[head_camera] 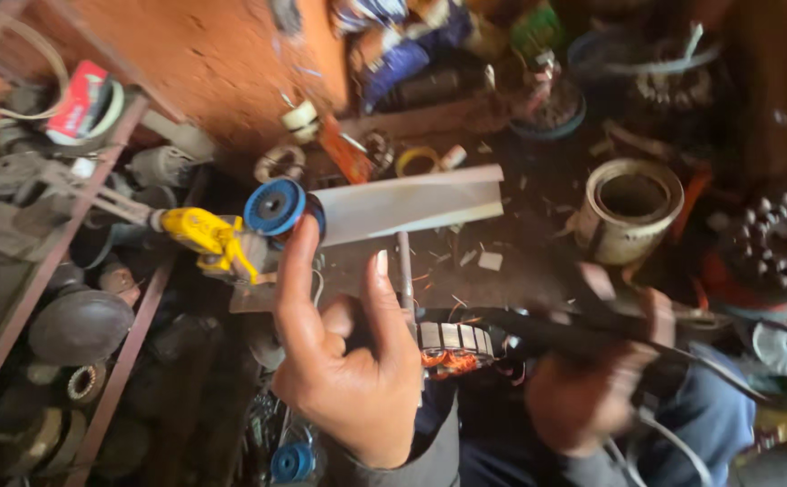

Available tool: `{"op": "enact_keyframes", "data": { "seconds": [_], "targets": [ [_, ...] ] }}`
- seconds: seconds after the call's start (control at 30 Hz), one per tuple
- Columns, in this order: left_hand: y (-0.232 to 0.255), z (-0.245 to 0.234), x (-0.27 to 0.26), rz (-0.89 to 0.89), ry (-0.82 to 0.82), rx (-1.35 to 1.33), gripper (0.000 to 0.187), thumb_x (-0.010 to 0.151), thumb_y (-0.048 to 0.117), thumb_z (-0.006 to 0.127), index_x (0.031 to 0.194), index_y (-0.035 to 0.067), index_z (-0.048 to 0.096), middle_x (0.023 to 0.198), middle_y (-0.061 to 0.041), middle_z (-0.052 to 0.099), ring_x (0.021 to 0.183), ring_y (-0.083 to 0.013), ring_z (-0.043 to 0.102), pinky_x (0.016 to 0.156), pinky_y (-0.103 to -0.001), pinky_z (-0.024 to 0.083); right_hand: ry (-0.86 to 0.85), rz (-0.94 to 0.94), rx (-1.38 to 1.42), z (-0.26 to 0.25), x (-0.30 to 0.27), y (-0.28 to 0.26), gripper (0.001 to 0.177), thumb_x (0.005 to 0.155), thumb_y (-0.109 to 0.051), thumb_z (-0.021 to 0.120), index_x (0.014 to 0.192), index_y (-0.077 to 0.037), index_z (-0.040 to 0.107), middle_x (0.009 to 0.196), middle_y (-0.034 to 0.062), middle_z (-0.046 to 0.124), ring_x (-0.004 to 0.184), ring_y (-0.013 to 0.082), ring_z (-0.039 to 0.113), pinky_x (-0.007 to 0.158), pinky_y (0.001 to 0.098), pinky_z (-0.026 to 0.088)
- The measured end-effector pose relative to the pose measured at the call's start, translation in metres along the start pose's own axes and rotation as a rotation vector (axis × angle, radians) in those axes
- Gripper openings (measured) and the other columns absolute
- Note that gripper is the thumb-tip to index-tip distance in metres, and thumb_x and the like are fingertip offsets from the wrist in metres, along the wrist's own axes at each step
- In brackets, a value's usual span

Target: The person uses a flat metal tool to press and adjust copper windings on a circular motor stator. They rotate the stator to access different slots and continue pressing the windings into place.

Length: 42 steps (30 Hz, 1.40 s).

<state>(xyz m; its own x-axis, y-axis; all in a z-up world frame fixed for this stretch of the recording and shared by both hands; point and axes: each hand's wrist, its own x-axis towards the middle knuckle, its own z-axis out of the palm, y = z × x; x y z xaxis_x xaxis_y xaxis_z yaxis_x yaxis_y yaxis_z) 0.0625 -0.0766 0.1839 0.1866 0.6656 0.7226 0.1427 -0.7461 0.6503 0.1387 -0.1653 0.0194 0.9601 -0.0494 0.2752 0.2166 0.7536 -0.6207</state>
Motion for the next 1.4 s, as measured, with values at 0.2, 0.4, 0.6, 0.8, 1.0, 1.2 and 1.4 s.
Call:
{"op": "enact_keyframes", "data": {
  "seconds": [0.2, 0.4, 0.6, 0.8, 1.0, 1.2, 1.4],
  "targets": [
    [0.006, 0.020, -0.025, 0.023, -0.187, 0.119, 0.051, 0.099, 0.012, 0.077, 0.144, 0.007, 0.054, 0.069, -0.001, 0.071, 0.066, -0.0086, 0.075, 0.061, -0.024, 0.053, 0.042, 0.102, -0.139, 0.014, -0.035, 0.017, 0.044, 0.116, -0.035, 0.035, 0.147, -0.005, 0.042, 0.150, 0.0272, 0.055, 0.108, 0.0298, 0.066, 0.096, 0.0412, 0.057],
    [0.025, 0.044, -0.054, 0.004, -0.462, 0.098, 0.062, 0.089, 0.021, 0.082, 0.142, 0.006, 0.054, 0.059, 0.000, 0.062, 0.053, -0.0122, 0.066, 0.053, -0.028, 0.048, 0.222, 0.196, 0.358, 0.002, -0.024, 0.008, 0.037, 0.110, -0.037, 0.038, 0.133, -0.010, 0.049, 0.144, 0.0240, 0.055, 0.103, 0.0320, 0.069, 0.089, 0.0445, 0.061],
    [0.018, 0.040, -0.056, -0.110, -0.779, -0.191, 0.056, 0.095, 0.010, 0.067, 0.147, 0.004, 0.050, 0.074, -0.001, 0.074, 0.064, -0.0087, 0.077, 0.060, -0.027, 0.060, 0.337, 0.104, 0.458, -0.017, -0.011, -0.009, 0.033, 0.116, -0.035, 0.042, 0.134, -0.009, 0.053, 0.141, 0.0206, 0.061, 0.096, 0.0274, 0.062, 0.079, 0.0417, 0.053],
    [-0.041, 0.024, -0.034, 0.159, -1.212, -0.790, 0.064, 0.086, 0.022, 0.083, 0.139, 0.003, 0.053, 0.121, -0.025, 0.070, 0.116, -0.0324, 0.072, 0.100, -0.043, 0.061, 0.406, 0.205, 0.391, -0.032, -0.006, -0.030, 0.030, 0.115, -0.032, 0.042, 0.131, -0.009, 0.054, 0.130, 0.0192, 0.065, 0.111, 0.0287, 0.062, 0.096, 0.0428, 0.052],
    [-0.076, 0.023, -0.071, -0.479, -1.085, -0.958, 0.061, 0.081, 0.011, 0.089, 0.126, -0.005, 0.051, 0.135, -0.028, 0.066, 0.122, -0.0324, 0.069, 0.088, -0.042, 0.067, 0.383, 0.404, 0.283, -0.021, 0.000, -0.032, 0.030, 0.108, -0.030, 0.040, 0.126, -0.009, 0.054, 0.124, 0.0191, 0.066, 0.113, 0.0311, 0.064, 0.096, 0.0472, 0.054],
    [-0.056, 0.020, -0.073, -0.275, -0.920, -0.424, 0.054, 0.073, 0.010, 0.094, 0.115, -0.003, 0.063, 0.107, -0.017, 0.082, 0.091, -0.0160, 0.080, 0.083, -0.030, 0.065, 0.307, 0.457, 0.092, -0.014, -0.001, -0.021, 0.035, 0.109, -0.029, 0.039, 0.128, -0.004, 0.054, 0.128, 0.0224, 0.066, 0.116, 0.0290, 0.064, 0.101, 0.0450, 0.053],
    [-0.046, 0.021, -0.075, -0.301, -0.778, -0.379, 0.045, 0.068, 0.009, 0.097, 0.101, -0.001, 0.069, 0.086, -0.013, 0.083, 0.072, -0.0122, 0.080, 0.067, -0.027, 0.066, 0.345, 0.510, 0.088, -0.009, -0.003, -0.015, 0.034, 0.107, -0.027, 0.041, 0.127, -0.002, 0.052, 0.126, 0.0223, 0.066, 0.110, 0.0285, 0.066, 0.096, 0.0421, 0.056]
  ]
}}
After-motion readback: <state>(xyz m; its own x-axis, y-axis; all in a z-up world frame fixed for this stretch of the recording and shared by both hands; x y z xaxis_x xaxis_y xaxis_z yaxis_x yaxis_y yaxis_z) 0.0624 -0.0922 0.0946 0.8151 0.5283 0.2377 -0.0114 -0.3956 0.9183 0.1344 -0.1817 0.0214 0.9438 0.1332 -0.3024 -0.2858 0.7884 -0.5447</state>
